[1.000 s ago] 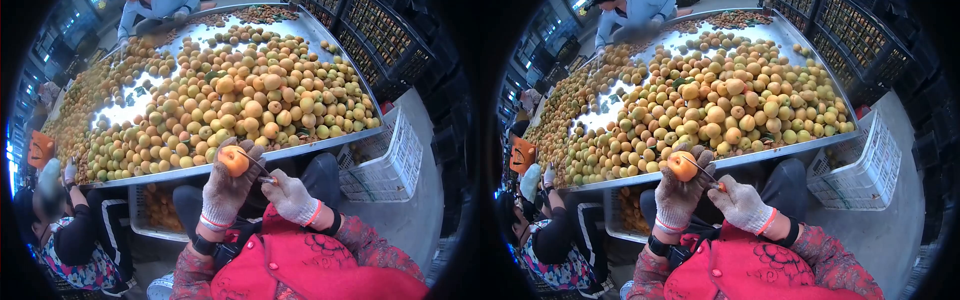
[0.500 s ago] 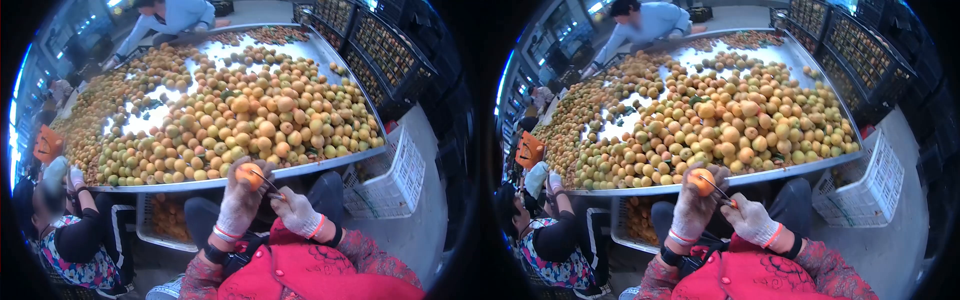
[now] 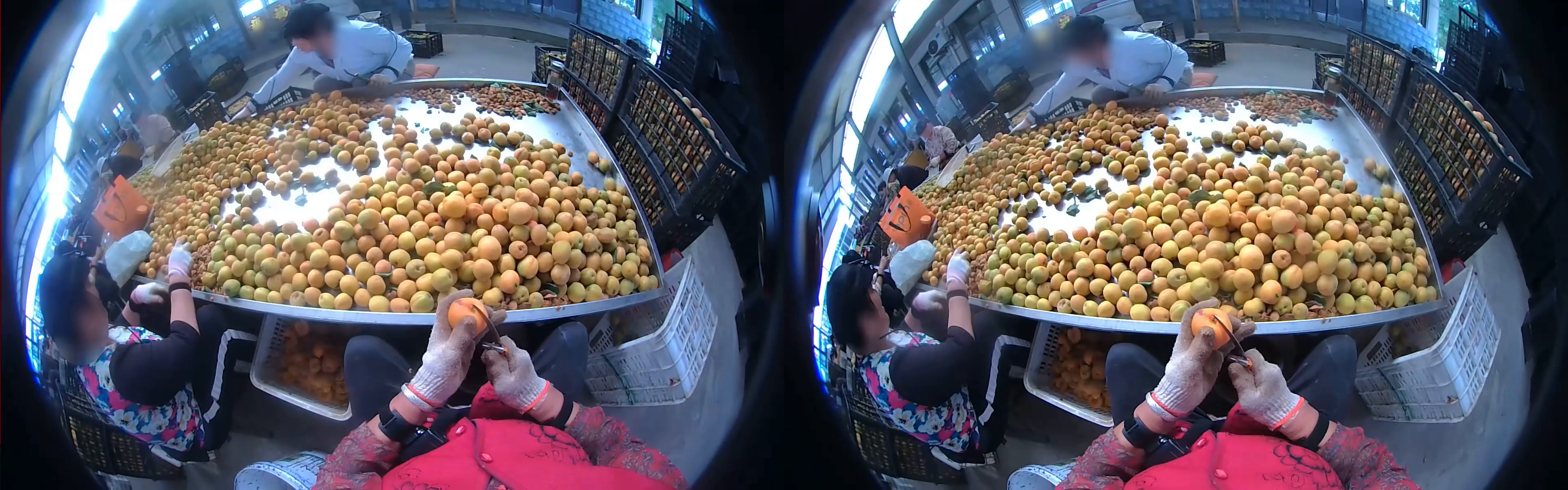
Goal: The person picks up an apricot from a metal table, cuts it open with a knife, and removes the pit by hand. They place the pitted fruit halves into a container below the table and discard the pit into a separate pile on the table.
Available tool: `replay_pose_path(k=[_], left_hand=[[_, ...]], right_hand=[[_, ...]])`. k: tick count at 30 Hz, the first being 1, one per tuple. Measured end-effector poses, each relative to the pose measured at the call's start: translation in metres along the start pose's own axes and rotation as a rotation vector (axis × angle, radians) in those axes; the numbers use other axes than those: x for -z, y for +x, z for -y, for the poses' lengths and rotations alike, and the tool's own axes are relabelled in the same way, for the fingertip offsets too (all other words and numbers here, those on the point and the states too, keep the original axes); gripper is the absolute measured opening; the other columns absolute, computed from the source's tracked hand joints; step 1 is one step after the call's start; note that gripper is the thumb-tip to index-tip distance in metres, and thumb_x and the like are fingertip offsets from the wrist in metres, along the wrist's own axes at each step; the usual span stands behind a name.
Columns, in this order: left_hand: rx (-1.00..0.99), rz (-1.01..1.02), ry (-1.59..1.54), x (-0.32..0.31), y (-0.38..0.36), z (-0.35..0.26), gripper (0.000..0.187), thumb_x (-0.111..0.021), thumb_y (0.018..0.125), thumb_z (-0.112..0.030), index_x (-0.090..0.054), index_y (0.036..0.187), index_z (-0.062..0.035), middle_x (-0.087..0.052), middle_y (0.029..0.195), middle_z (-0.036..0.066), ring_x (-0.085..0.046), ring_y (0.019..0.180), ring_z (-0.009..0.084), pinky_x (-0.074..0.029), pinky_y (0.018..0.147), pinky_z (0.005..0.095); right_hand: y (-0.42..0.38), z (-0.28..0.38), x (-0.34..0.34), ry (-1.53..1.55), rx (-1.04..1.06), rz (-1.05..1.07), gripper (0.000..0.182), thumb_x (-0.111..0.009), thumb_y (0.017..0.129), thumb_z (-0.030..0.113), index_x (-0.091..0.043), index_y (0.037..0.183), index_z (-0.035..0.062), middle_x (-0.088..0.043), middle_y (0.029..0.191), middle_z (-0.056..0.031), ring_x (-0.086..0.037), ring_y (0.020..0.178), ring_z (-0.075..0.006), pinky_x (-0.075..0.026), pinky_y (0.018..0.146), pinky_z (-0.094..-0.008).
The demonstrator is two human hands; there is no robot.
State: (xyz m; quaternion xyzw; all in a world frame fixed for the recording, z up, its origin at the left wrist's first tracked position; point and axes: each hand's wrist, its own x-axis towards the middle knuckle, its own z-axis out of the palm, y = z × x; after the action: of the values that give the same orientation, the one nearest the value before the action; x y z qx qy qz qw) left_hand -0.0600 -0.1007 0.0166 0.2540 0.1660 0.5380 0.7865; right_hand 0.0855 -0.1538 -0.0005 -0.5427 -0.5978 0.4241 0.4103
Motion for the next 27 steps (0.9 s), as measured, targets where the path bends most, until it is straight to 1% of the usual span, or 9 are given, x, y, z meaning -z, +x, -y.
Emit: replay_pose_path(k=[7, 10, 11, 15, 18, 19, 22, 23, 27], left_hand=[[0.104, -0.037, 0.001, 0.004, -0.003, 0.009, 0.058, -0.066, 0.092, -0.038, -0.038, 0.134, -0.0096, -0.058, 0.115, 0.015, -0.06, 0.111, 0.0324, -0.051, 0.093, 0.0428], [0.062, -0.098, 0.152, -0.009, -0.003, 0.007, 0.06, -0.065, 0.091, -0.043, -0.039, 0.133, -0.0091, -0.059, 0.113, 0.017, -0.06, 0.11, 0.0323, -0.051, 0.092, 0.0417], [0.026, -0.095, 0.2, -0.015, -0.002, 0.004, 0.059, -0.059, 0.093, -0.049, -0.04, 0.132, -0.0091, -0.062, 0.11, 0.018, -0.061, 0.108, 0.0314, -0.051, 0.089, 0.0387], [0.171, -0.037, 0.022, -0.01, 0.001, 0.006, 0.057, -0.049, 0.097, -0.054, -0.042, 0.131, -0.0084, -0.064, 0.111, 0.017, -0.061, 0.106, 0.0285, -0.049, 0.086, 0.0342], [0.253, -0.048, -0.055, -0.001, 0.004, 0.014, 0.06, -0.048, 0.097, -0.056, -0.042, 0.131, -0.0076, -0.062, 0.118, 0.017, -0.058, 0.108, 0.0263, -0.047, 0.091, 0.035], [0.179, -0.118, -0.064, -0.011, 0.004, 0.015, 0.057, -0.055, 0.096, -0.047, -0.041, 0.134, -0.0072, -0.059, 0.12, 0.015, -0.056, 0.109, 0.0226, -0.046, 0.094, 0.0338], [-0.092, 0.016, 0.428, -0.007, 0.009, 0.009, 0.055, -0.062, 0.094, -0.034, -0.039, 0.136, -0.0068, -0.057, 0.12, 0.014, -0.054, 0.111, 0.0215, -0.046, 0.096, 0.0335], [-0.057, -0.024, 0.35, -0.011, 0.006, 0.006, 0.056, -0.064, 0.09, -0.024, -0.039, 0.136, -0.0061, -0.058, 0.114, 0.014, -0.056, 0.108, 0.0218, -0.047, 0.094, 0.0333], [-0.01, -0.072, 0.227, -0.021, 0.008, 0.001, 0.053, -0.063, 0.093, -0.031, -0.041, 0.134, -0.0057, -0.06, 0.112, 0.014, -0.059, 0.101, 0.023, -0.048, 0.092, 0.0337]], right_hand=[[0.003, -0.016, -0.011, -0.006, 0.103, -0.056, 0.016, -0.061, 0.093, 0.016, -0.055, 0.095, 0.0012, -0.062, 0.068, -0.0179, -0.067, 0.064, -0.0352, -0.049, 0.056, -0.0388], [0.004, -0.016, -0.012, 0.053, 0.091, -0.048, 0.016, -0.061, 0.093, 0.015, -0.056, 0.097, 0.0007, -0.063, 0.07, -0.0191, -0.067, 0.066, -0.038, -0.05, 0.058, -0.0398], [0.004, -0.015, -0.01, 0.079, 0.061, -0.033, 0.016, -0.061, 0.092, 0.015, -0.056, 0.098, 0.0005, -0.063, 0.07, -0.0195, -0.067, 0.067, -0.0389, -0.051, 0.059, -0.0401], [0.006, -0.01, -0.009, -0.073, 0.132, -0.099, 0.015, -0.06, 0.092, 0.014, -0.056, 0.097, 0.0005, -0.063, 0.07, -0.0195, -0.066, 0.068, -0.04, -0.051, 0.059, -0.0406], [0.009, -0.009, -0.008, -0.097, 0.178, -0.134, 0.014, -0.06, 0.092, 0.014, -0.056, 0.095, 0.0009, -0.063, 0.07, -0.0189, -0.066, 0.067, -0.04, -0.05, 0.057, -0.0408], [0.009, -0.009, -0.004, -0.079, 0.135, -0.116, 0.014, -0.061, 0.092, 0.014, -0.055, 0.094, 0.0011, -0.063, 0.07, -0.0188, -0.066, 0.067, -0.04, -0.05, 0.057, -0.0411], [0.011, -0.001, 0.003, -0.114, 0.132, -0.086, 0.016, -0.06, 0.092, 0.015, -0.055, 0.096, 0.0011, -0.063, 0.069, -0.0188, -0.065, 0.067, -0.0406, -0.05, 0.057, -0.0421], [0.01, 0.002, 0.004, -0.139, 0.15, -0.08, 0.016, -0.06, 0.092, 0.016, -0.055, 0.097, 0.0011, -0.063, 0.069, -0.0188, -0.065, 0.067, -0.0409, -0.05, 0.057, -0.0425], [0.014, 0.001, 0.001, -0.192, 0.224, -0.084, 0.019, -0.058, 0.093, 0.018, -0.054, 0.099, 0.001, -0.063, 0.07, -0.0191, -0.065, 0.067, -0.0419, -0.051, 0.056, -0.0439]])
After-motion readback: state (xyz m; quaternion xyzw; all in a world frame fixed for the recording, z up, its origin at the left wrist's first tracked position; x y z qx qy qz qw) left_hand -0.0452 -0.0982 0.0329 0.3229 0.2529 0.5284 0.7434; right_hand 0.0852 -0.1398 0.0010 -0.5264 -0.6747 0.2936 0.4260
